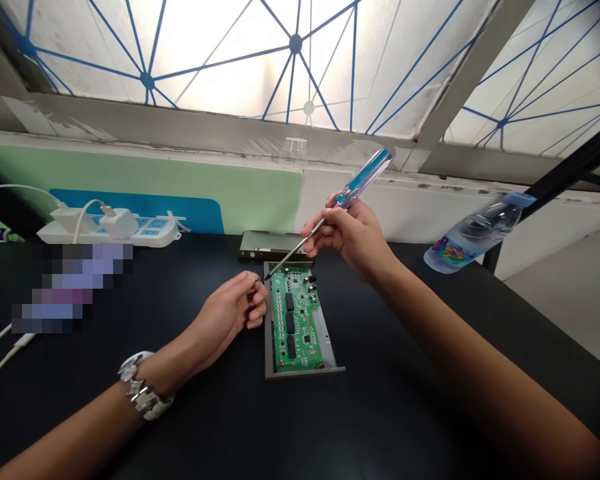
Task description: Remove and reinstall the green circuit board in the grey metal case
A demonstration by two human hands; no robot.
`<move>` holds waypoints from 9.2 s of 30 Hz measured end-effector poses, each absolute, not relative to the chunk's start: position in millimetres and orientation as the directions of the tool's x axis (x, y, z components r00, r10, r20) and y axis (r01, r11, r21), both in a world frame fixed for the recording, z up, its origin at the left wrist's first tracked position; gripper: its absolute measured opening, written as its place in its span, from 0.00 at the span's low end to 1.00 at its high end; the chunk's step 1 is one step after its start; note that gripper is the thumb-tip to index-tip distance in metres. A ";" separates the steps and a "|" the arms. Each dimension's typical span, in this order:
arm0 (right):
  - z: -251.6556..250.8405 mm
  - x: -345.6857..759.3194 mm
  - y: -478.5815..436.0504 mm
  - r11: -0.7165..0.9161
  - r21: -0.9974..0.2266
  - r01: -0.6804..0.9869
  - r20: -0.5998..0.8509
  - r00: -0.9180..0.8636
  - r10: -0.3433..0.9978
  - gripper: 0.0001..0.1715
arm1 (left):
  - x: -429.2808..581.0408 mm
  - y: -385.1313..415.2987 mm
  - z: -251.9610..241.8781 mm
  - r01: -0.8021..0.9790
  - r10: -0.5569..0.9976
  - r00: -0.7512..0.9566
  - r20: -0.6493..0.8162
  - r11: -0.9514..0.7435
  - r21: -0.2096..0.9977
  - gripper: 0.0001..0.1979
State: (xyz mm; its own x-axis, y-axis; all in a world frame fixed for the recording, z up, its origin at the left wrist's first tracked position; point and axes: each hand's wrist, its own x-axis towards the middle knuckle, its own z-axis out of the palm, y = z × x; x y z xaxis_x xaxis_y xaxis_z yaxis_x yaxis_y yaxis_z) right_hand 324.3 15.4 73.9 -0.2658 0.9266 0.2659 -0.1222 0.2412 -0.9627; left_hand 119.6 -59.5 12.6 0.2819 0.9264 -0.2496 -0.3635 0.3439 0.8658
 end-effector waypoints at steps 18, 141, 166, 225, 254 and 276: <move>73.2 319.3 9.9 0.242 -0.958 -0.156 0.278 -0.285 0.917 0.12 | 120.5 -60.5 9.3 -0.352 0.907 0.278 -0.315 0.401 0.846 0.13; 55.8 329.7 28.6 0.467 -0.854 0.231 0.359 -0.390 0.848 0.20 | 117.7 -71.5 0.6 0.410 0.532 0.771 0.350 -0.836 0.366 0.05; 57.9 328.2 28.2 0.503 -0.832 0.232 0.432 -0.297 0.852 0.23 | 118.8 -72.6 1.7 0.412 0.537 0.789 0.300 -0.823 0.390 0.08; 67.5 327.1 19.6 0.399 -0.867 0.299 0.268 -0.396 0.878 0.27 | 118.3 -73.7 0.8 0.419 0.539 0.785 0.304 -0.824 0.382 0.08; 66.4 329.4 23.9 0.300 -0.924 0.237 0.198 -0.373 0.906 0.21 | 119.6 -73.0 0.9 0.419 0.540 0.784 0.306 -0.824 0.381 0.09; 65.3 328.7 22.0 0.404 -0.877 0.259 0.292 -0.381 0.877 0.22 | 118.4 -74.0 2.0 0.421 0.539 0.785 0.305 -0.825 0.376 0.09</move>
